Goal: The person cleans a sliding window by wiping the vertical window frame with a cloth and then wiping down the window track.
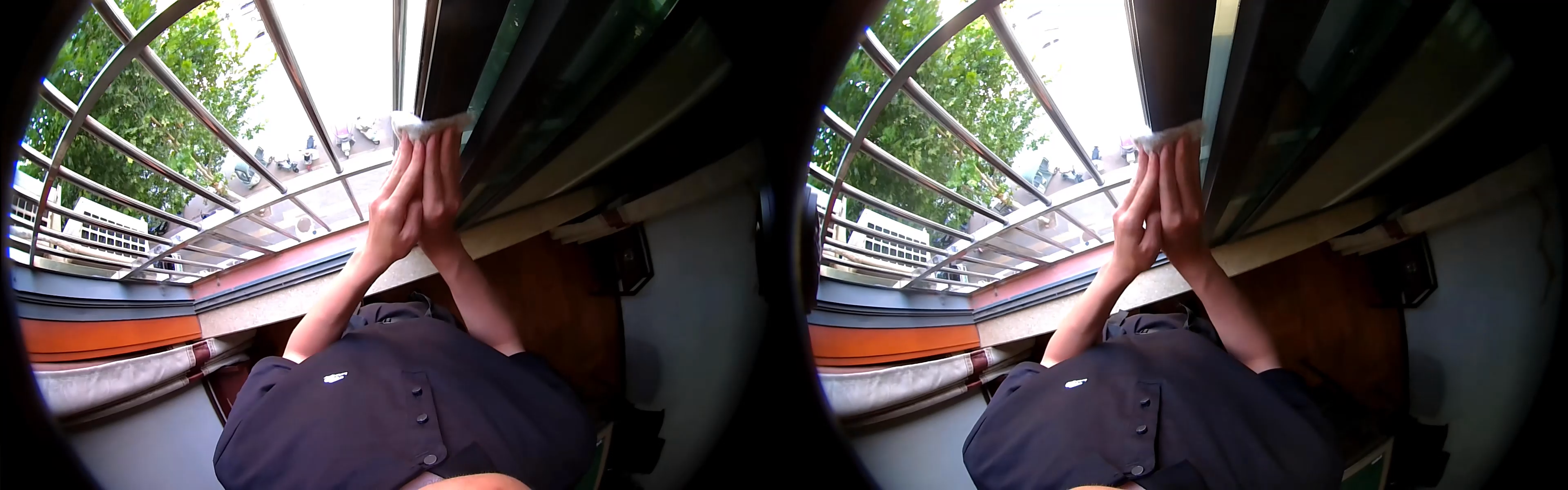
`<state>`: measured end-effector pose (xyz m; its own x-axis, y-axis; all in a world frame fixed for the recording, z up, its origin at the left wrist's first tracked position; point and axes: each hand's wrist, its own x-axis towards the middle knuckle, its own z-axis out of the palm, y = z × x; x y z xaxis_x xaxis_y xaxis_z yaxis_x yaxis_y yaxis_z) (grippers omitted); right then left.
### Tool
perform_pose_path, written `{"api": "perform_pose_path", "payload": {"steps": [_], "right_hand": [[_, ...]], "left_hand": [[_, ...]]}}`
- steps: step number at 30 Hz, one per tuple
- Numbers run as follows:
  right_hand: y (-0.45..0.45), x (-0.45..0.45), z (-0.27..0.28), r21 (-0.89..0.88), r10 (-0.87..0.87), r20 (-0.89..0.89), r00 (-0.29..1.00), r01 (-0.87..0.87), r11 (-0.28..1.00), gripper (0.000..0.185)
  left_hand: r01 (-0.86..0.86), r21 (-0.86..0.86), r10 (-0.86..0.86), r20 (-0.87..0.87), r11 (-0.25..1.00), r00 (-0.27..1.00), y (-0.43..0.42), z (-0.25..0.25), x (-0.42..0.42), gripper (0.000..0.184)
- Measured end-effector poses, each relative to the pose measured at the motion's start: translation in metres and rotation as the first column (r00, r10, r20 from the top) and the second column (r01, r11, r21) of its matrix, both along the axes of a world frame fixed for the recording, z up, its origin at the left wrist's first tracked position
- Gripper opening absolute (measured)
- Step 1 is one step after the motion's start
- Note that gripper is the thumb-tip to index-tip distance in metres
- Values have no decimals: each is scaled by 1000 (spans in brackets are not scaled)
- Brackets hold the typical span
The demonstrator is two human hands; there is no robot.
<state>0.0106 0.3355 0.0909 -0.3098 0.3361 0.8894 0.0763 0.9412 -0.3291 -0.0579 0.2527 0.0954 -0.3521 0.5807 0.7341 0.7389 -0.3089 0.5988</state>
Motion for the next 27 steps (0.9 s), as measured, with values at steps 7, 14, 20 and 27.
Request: {"api": "perform_pose_path", "payload": {"steps": [7, 14, 20, 27], "right_hand": [[-11, 14, -129, -85, -17, 149, 989, 29, 996, 56], [-17, 16, -143, -69, -51, 207, 977, 66, 995, 55], [0, -7, 0, 64, -57, -3, 998, 57, 996, 59], [8, -2, 15, 64, -6, -39, 999, 9, 998, 60]], "left_hand": [[72, -227, -26, 199, 971, 980, -23, -98, 6, 70], [151, -217, -99, 234, 964, 967, -31, -101, 2, 75], [173, 13, -172, 175, 985, 969, -8, 10, -6, 75], [203, -49, -196, 117, 978, 973, -11, 23, -25, 69]]}}
